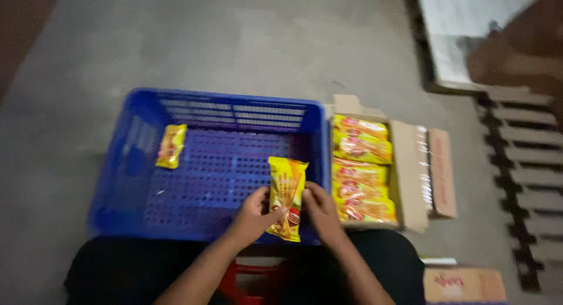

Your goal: The person transfers yellow snack packets from a cardboard box into a blue plastic basket. The person picks up packets one by one and places them in rows inside the basket.

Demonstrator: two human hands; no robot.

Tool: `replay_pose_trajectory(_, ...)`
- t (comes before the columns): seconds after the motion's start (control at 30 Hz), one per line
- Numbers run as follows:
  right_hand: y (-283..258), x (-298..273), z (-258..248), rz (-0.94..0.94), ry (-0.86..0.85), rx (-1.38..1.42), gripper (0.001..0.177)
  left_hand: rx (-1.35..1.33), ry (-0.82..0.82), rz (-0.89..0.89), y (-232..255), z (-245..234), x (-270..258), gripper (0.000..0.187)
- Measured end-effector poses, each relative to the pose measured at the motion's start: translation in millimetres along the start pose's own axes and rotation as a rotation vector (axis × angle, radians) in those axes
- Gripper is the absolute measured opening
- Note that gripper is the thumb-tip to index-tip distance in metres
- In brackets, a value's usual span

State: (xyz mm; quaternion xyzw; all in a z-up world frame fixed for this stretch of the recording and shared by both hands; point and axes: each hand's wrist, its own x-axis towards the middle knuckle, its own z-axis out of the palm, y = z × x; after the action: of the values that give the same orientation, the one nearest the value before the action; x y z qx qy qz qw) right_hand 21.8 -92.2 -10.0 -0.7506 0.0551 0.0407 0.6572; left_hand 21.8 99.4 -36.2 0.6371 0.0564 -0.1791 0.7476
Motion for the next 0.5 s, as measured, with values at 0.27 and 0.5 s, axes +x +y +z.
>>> replay_pose_trajectory(0.27,70.4,51.5,-42.7,-0.435,0.190,-0.844,0.034,-0.184,0.234,0.046,-39.1,-120.8,18.5,0.058)
replay_pose_trajectory(0.5,94.3,71.1,-35.2,-0.571,0.153,-1.071,0.057,0.103,0.510,0.132,-34.1,-215.0,42.6,0.043)
